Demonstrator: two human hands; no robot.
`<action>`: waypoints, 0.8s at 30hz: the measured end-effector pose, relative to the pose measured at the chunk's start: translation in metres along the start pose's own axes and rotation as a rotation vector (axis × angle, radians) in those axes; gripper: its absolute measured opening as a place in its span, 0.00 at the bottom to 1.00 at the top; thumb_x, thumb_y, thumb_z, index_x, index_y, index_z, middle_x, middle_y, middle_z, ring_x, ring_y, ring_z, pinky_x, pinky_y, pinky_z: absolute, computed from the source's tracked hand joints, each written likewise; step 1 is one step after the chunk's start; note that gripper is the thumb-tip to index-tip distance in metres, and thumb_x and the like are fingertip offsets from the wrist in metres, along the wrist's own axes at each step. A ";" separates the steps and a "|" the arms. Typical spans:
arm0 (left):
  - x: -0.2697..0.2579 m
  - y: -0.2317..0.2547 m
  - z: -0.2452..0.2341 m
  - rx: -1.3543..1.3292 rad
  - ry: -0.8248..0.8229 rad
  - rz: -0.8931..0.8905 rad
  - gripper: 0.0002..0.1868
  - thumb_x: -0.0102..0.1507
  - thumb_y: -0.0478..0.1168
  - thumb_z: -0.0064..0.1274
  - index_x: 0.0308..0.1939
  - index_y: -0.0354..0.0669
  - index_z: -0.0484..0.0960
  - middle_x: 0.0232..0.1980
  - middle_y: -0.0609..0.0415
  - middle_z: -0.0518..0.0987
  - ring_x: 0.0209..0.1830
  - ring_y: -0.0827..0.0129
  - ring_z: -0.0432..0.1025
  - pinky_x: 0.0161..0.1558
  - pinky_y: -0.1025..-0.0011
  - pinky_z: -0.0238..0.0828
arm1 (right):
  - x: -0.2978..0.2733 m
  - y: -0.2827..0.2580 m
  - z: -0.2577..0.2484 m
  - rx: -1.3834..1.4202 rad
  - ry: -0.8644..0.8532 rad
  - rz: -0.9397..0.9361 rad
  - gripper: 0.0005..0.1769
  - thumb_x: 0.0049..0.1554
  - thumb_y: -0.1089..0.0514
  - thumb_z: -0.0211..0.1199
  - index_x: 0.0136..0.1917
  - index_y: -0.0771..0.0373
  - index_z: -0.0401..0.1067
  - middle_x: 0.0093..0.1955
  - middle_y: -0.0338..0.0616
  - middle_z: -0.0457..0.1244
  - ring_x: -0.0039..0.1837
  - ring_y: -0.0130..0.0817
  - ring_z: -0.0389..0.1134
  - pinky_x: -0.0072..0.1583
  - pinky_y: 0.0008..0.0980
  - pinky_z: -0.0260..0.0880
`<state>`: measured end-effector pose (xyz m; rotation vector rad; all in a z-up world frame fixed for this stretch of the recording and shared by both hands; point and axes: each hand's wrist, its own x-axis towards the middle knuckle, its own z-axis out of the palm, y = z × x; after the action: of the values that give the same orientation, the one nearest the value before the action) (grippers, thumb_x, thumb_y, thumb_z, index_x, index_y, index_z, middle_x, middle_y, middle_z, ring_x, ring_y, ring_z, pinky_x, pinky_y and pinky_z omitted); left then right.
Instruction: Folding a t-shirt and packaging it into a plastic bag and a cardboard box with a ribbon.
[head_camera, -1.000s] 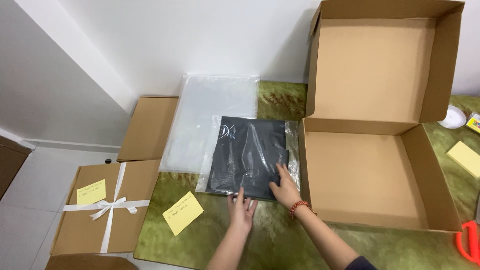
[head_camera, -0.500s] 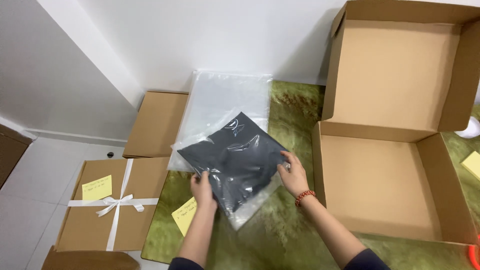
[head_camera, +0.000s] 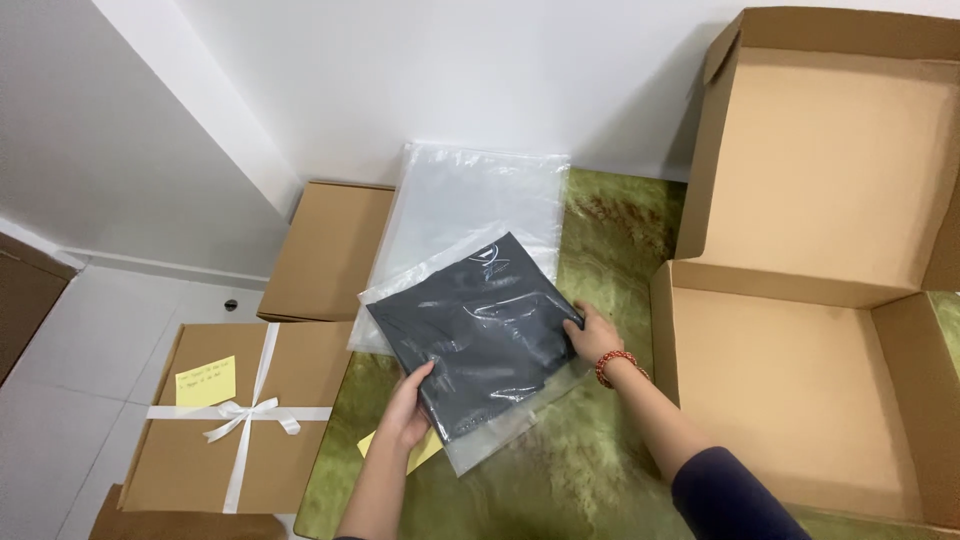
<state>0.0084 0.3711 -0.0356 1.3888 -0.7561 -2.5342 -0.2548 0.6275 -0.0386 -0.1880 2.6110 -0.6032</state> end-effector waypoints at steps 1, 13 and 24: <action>-0.007 0.005 0.005 -0.002 0.002 0.000 0.23 0.62 0.42 0.70 0.59 0.48 0.79 0.55 0.41 0.85 0.48 0.52 0.83 0.49 0.51 0.82 | 0.010 0.010 0.011 -0.001 -0.002 -0.001 0.35 0.61 0.33 0.62 0.80 0.29 0.64 0.75 0.34 0.66 0.75 0.39 0.67 0.73 0.44 0.68; -0.027 0.026 0.050 -0.020 -0.126 -0.131 0.33 0.63 0.63 0.63 0.55 0.38 0.85 0.53 0.39 0.86 0.48 0.49 0.83 0.50 0.50 0.83 | -0.005 0.038 0.020 -0.102 -0.158 -0.040 0.26 0.52 0.36 0.70 0.59 0.49 0.79 0.58 0.43 0.75 0.66 0.44 0.74 0.66 0.43 0.75; -0.115 0.039 0.076 -0.112 -0.455 -0.151 0.24 0.68 0.56 0.59 0.49 0.36 0.87 0.49 0.35 0.87 0.45 0.43 0.84 0.44 0.47 0.84 | -0.105 0.008 -0.025 0.749 -0.323 0.174 0.53 0.60 0.16 0.57 0.76 0.62 0.71 0.74 0.60 0.65 0.76 0.56 0.65 0.69 0.59 0.71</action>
<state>0.0060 0.4065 0.1036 0.8702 -0.5750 -3.0044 -0.1727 0.6681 0.0195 0.1661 1.9154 -1.3029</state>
